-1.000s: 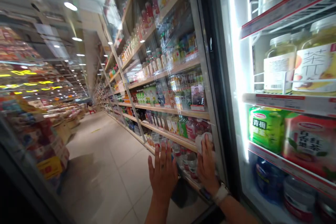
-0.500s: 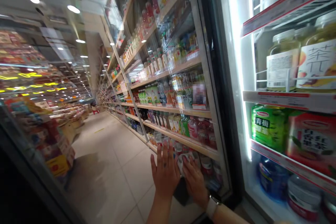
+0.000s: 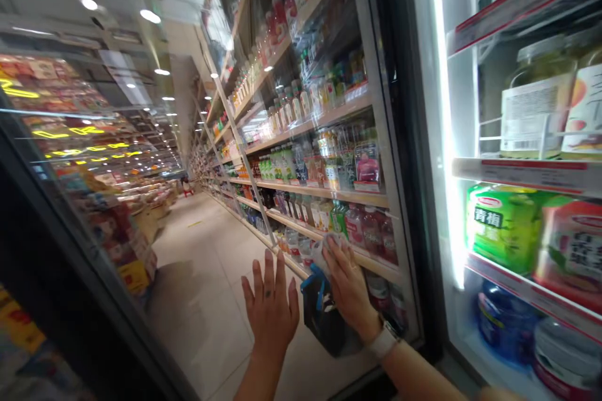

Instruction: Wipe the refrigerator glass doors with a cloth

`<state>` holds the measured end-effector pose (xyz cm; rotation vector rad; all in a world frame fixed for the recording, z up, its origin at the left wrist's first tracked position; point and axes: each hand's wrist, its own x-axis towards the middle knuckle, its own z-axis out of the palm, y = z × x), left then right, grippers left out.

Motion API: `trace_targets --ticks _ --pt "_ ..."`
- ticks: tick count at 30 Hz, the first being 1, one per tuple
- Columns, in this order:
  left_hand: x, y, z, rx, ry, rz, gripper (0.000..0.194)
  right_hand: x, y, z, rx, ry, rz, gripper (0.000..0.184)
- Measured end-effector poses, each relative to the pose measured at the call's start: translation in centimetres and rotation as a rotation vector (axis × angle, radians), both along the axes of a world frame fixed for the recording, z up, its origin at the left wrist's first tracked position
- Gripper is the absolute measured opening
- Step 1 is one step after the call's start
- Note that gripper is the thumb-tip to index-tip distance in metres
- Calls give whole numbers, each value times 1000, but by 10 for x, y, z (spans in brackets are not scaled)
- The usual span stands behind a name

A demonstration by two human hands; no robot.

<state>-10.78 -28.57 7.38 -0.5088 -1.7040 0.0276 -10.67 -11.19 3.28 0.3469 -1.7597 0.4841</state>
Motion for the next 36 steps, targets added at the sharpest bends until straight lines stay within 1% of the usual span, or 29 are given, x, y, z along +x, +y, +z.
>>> trace_targets --ticks 3,5,7,9,11,17,19,20,22,23,25,28,30,31,33,36 --pt "-6 -2 -4 -2 24 56 71 -2 -2 18 -89 11 42 70" --pt "-9 -1 -7 -2 23 72 71 -5 -7 21 -146 30 35 68" --pt "-9 0 -9 -1 11 74 70 -7 -14 18 -167 43 8 68" --pt "-8 0 -9 -3 13 70 69 -8 -20 10 -135 48 -22 69" --pt "-6 1 -8 -2 17 66 68 -9 -25 -3 -67 50 -46 69" --pt "-4 3 -6 26 14 29 63 -6 -32 -53 112 45 -58 66" --pt "-5 3 -7 32 15 26 63 -4 -32 -64 155 75 -57 63" --pt "-5 3 -7 33 14 28 63 -4 -32 -66 175 86 -57 62" --pt "-6 3 -7 34 14 33 63 -2 -31 -61 217 78 -60 60" --pt "-6 3 -7 34 14 33 63 0 -29 -55 239 60 -59 61" --pt "-6 2 -7 29 17 33 63 3 -25 -35 267 12 -56 63" --pt "-5 2 -7 21 25 41 64 5 -17 -3 203 -51 -53 67" --pt "-5 2 -7 19 27 48 65 4 -14 8 125 -57 -52 68" --pt "-5 2 -7 18 25 48 65 2 -14 10 95 -49 -52 69" --pt "-7 2 -7 18 20 42 66 -2 -18 4 72 -22 -53 69" --pt "-13 1 -9 18 12 29 68 -9 -27 -19 93 7 -69 65"
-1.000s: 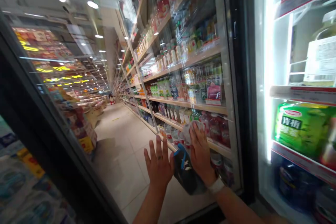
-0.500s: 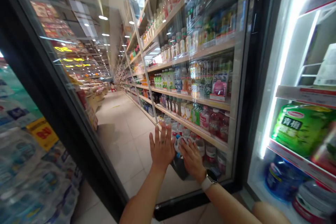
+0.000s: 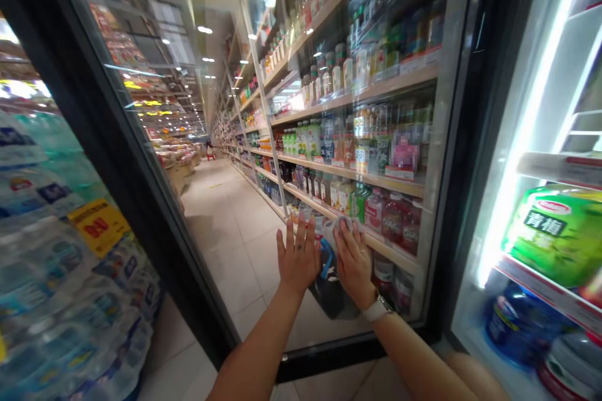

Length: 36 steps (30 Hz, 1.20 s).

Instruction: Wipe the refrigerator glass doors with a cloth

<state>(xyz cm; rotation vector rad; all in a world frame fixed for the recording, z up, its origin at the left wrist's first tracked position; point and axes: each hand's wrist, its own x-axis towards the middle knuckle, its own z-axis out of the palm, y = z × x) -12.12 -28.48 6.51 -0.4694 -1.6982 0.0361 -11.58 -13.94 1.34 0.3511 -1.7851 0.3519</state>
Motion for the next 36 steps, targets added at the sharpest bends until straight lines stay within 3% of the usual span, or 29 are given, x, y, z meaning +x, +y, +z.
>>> trace_targets --ticks 3,5,8,12,15,22,25,28,33,36 --pt "-9 -3 -3 -6 -35 -14 69 -4 -7 -22 60 20 -13 59" --pt "-17 -4 -4 -16 -60 -15 69 -6 -8 -26 105 19 -17 58" --pt "-28 -6 -5 -18 -58 -22 69 -7 -1 -12 115 -30 -21 61" --pt "-40 -5 -3 -12 -37 -52 70 -13 16 24 -51 -79 -40 67" --pt "-47 -5 -3 -18 -29 -52 70 -23 22 29 -83 -34 -76 69" --pt "-63 -7 -2 -9 -41 -70 71 -32 -4 -28 121 -75 -108 63" --pt "-63 -7 -3 -6 -13 -65 70 -29 -6 -41 208 -99 -81 66" --pt "-56 -10 -16 -11 -51 -46 69 -28 -2 -43 231 -94 -85 65" --pt "-49 -20 -52 -9 -48 -66 71 -26 -2 -45 224 -71 -85 65" --pt "-50 -23 -63 14 -26 -73 71 -22 -1 -36 233 -55 -76 66"
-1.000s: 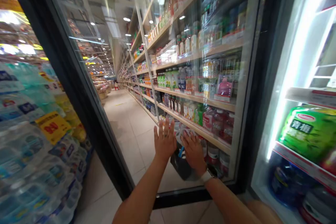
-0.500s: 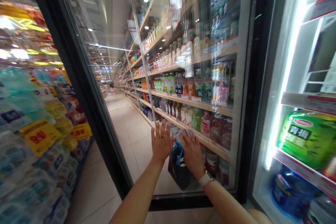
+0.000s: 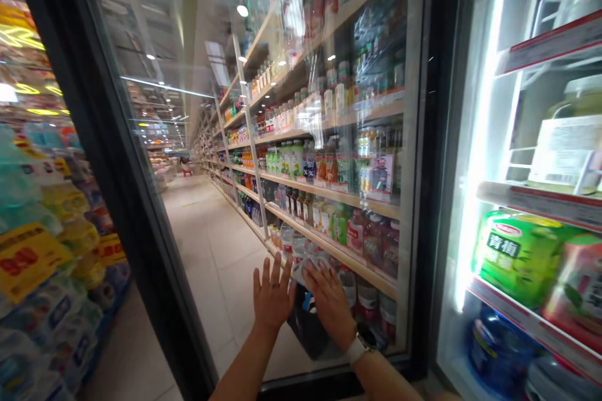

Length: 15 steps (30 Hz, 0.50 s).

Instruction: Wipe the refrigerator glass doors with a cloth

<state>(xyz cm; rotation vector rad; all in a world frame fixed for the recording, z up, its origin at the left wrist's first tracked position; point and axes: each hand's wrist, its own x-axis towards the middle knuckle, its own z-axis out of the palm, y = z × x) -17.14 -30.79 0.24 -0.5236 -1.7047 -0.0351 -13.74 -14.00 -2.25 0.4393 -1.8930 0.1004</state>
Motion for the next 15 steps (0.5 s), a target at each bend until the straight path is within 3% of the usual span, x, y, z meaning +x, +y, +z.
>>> trace_targets --ticks 3,6,8,11,15 --pt "1 1 0 10 15 -2 70 3 13 25 -66 -4 0 68" --pt "4 2 3 7 21 -8 69 2 32 50 -320 45 -29 66" --pt "5 3 3 3 24 -8 70 -1 38 54 -425 72 -26 65" --pt "2 3 -1 -1 20 17 71 -5 26 39 -394 99 -22 66" --pt "-7 -1 -9 -20 -24 65 72 -6 -9 -1 -225 28 -25 71"
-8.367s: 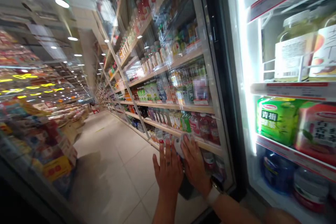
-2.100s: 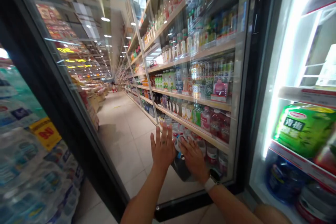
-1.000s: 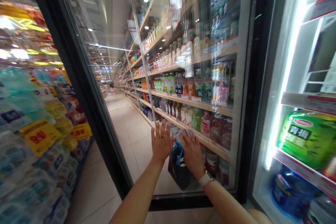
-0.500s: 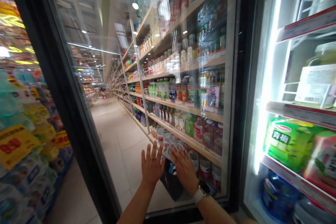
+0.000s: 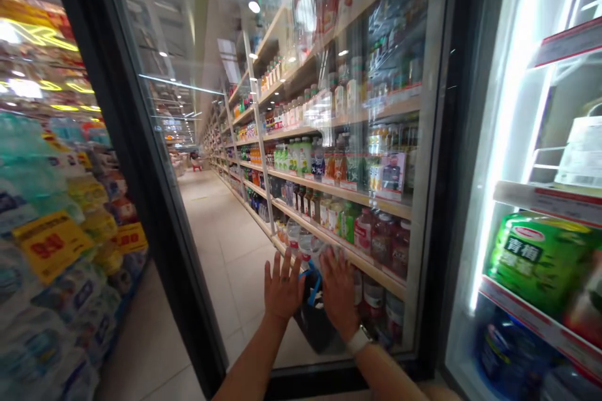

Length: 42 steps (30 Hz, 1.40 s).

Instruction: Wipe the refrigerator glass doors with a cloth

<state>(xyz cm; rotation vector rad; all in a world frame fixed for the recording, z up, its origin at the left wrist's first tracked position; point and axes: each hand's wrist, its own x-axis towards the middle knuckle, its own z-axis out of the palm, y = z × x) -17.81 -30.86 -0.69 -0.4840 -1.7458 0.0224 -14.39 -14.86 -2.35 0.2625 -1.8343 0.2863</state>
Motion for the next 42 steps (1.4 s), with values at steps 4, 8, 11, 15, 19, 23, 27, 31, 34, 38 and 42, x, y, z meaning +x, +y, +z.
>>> trace_targets --ticks 4,8,11,15,19,23,27,31,34,38,42 --pt "-7 -2 -4 -4 -21 -49 70 3 -17 -21 121 -57 44 75" --pt "-7 0 -2 28 -23 -51 69 4 0 0 63 -76 26 72" --pt "-4 3 2 31 11 -33 69 3 29 31 -182 -5 -12 67" --pt "-1 4 2 14 31 -37 67 0 51 51 -398 115 -26 63" --pt "0 2 -1 -6 -10 -2 65 0 26 26 -257 54 -6 66" --pt "-1 2 0 -11 -13 -12 67 5 -13 -11 -31 -41 16 74" --pt "2 6 6 28 19 -83 68 10 -17 -7 25 -93 79 75" --pt "5 8 10 41 34 -84 68 11 20 34 -306 1 74 63" --pt "6 8 9 30 35 -85 68 7 50 52 -499 124 22 59" --pt "5 6 8 24 19 -63 68 2 46 35 -393 111 0 60" --pt "3 5 8 22 21 -70 68 4 7 -7 -62 -4 61 69"
